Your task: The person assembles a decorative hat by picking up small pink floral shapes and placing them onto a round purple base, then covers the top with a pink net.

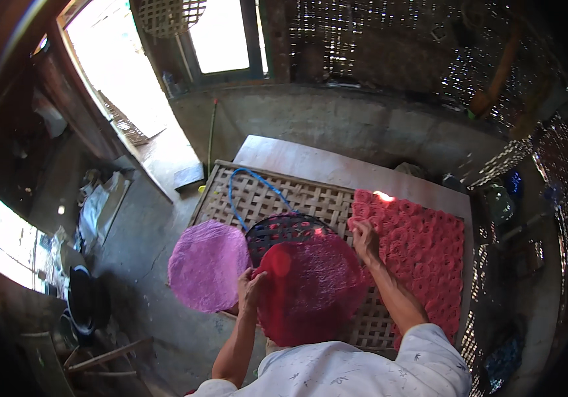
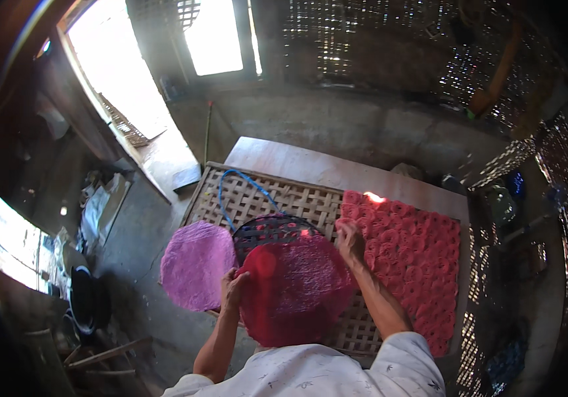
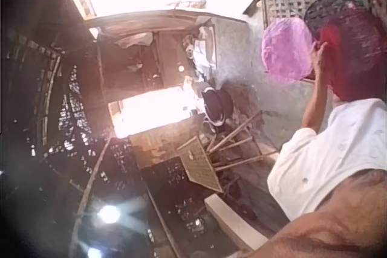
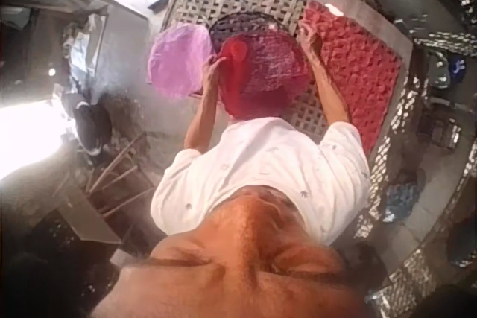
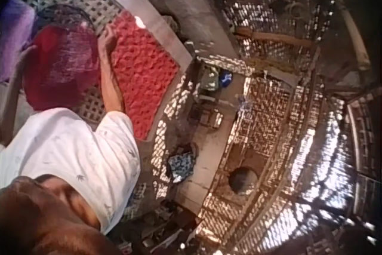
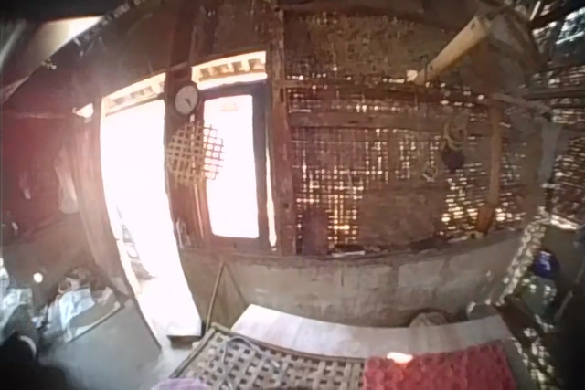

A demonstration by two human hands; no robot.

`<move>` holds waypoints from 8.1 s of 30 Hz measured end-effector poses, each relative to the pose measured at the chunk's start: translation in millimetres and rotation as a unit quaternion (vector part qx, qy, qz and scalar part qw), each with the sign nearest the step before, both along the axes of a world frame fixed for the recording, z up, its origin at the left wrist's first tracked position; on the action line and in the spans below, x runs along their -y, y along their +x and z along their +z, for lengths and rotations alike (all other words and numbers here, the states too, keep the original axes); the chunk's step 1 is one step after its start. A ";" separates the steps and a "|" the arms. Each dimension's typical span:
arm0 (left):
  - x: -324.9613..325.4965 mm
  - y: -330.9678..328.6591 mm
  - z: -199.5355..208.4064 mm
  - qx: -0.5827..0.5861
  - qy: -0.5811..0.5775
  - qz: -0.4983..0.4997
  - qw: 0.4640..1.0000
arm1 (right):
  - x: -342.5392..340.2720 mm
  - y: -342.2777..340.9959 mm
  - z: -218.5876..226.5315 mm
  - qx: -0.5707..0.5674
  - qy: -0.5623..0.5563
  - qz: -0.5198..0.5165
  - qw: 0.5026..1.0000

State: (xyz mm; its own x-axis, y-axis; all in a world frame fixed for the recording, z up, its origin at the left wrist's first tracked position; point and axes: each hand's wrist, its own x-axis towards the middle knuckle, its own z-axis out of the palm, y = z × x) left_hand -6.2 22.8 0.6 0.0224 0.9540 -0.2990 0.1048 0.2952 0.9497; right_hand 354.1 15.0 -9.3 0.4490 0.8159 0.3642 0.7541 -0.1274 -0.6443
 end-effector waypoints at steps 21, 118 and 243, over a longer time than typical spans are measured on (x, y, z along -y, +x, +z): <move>15.2 44.3 50.3 0.443 -0.145 -0.016 0.885 | 54.9 -101.6 29.0 -0.554 -0.104 0.187 0.804; 25.3 -33.4 59.9 0.430 -0.118 0.214 0.869 | 104.6 -168.5 3.1 -0.720 0.096 -0.084 0.682; 447.7 -216.7 -0.5 -0.555 0.052 0.501 0.662 | 23.5 -4.8 -4.2 -0.602 -0.327 0.093 0.723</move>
